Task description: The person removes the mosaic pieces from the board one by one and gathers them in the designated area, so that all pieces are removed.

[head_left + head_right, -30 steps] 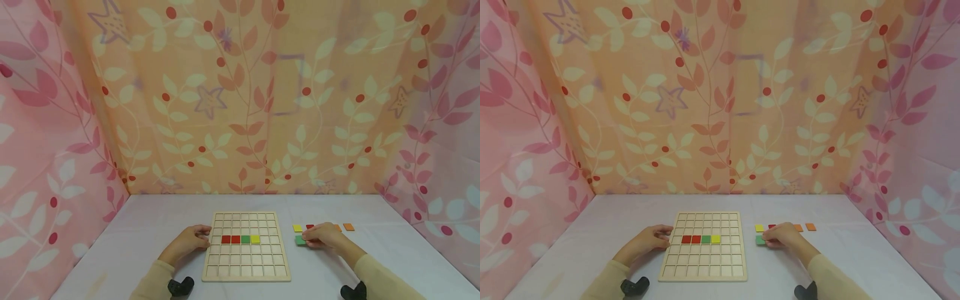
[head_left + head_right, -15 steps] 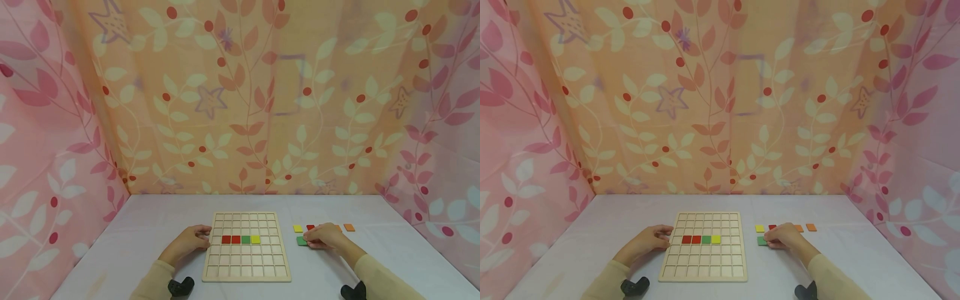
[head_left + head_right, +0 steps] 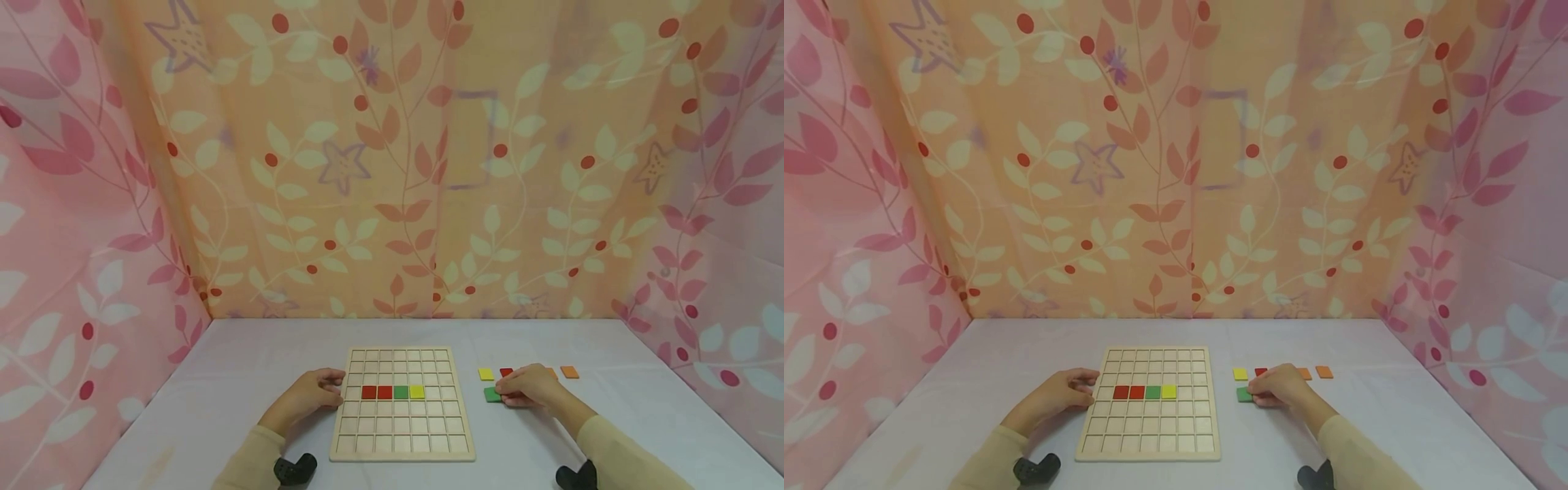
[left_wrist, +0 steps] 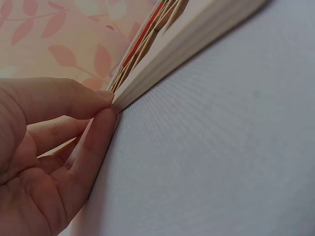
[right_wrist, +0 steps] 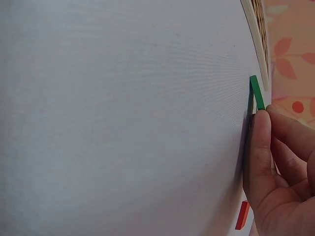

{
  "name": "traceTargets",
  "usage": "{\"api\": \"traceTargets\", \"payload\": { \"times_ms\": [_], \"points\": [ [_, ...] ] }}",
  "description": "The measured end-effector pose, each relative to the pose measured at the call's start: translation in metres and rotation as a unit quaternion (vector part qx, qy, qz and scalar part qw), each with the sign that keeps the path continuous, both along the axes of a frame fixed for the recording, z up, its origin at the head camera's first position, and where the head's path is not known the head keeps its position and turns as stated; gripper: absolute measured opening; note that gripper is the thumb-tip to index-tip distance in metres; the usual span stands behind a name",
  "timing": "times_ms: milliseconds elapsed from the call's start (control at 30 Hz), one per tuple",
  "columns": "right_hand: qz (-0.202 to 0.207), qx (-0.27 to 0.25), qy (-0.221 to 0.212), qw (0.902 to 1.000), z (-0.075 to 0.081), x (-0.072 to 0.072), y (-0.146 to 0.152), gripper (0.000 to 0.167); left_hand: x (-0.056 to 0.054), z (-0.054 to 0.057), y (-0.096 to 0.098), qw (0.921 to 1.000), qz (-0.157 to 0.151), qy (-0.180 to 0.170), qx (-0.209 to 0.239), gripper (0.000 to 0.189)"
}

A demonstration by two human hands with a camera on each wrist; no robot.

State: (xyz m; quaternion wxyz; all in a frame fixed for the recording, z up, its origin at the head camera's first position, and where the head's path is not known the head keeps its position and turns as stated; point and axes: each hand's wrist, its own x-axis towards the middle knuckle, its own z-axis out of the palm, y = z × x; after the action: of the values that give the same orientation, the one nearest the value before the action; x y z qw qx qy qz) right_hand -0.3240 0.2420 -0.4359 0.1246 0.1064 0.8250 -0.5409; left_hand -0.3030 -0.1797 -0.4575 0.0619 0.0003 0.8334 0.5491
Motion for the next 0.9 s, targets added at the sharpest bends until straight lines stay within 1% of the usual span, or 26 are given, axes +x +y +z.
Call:
{"api": "traceTargets", "payload": {
  "times_ms": [167,333,400,533,633,767,900],
  "points": [
    [-0.008,0.010,-0.006,0.9999,0.000,0.000,0.000,0.021,0.000,0.000,0.000,1.0000,-0.005,0.000,-0.001,0.055],
    [-0.023,0.037,-0.011,0.9990,0.005,0.002,-0.002,0.021,0.000,0.000,0.000,1.0000,-0.002,-0.002,0.000,0.055],
    [-0.023,0.049,-0.004,0.9985,0.009,0.003,-0.003,0.021,-0.001,0.000,0.000,1.0000,-0.001,-0.003,0.001,0.055],
    [-0.006,0.055,0.025,0.9981,0.017,0.007,-0.011,0.020,0.000,-0.001,0.000,1.0000,0.006,-0.005,0.000,0.054],
    [0.019,0.030,0.049,0.9982,0.020,0.009,-0.020,0.021,0.000,-0.001,-0.001,0.9999,0.009,-0.006,0.002,0.054],
    [0.036,-0.011,0.061,0.9974,0.020,0.010,-0.035,0.023,0.000,0.000,0.000,0.9999,0.008,-0.006,0.000,0.054],
    [0.035,-0.014,0.063,0.9973,0.018,0.008,-0.050,0.024,-0.001,-0.001,0.001,0.9999,0.014,-0.006,-0.001,0.055]
  ]
}}
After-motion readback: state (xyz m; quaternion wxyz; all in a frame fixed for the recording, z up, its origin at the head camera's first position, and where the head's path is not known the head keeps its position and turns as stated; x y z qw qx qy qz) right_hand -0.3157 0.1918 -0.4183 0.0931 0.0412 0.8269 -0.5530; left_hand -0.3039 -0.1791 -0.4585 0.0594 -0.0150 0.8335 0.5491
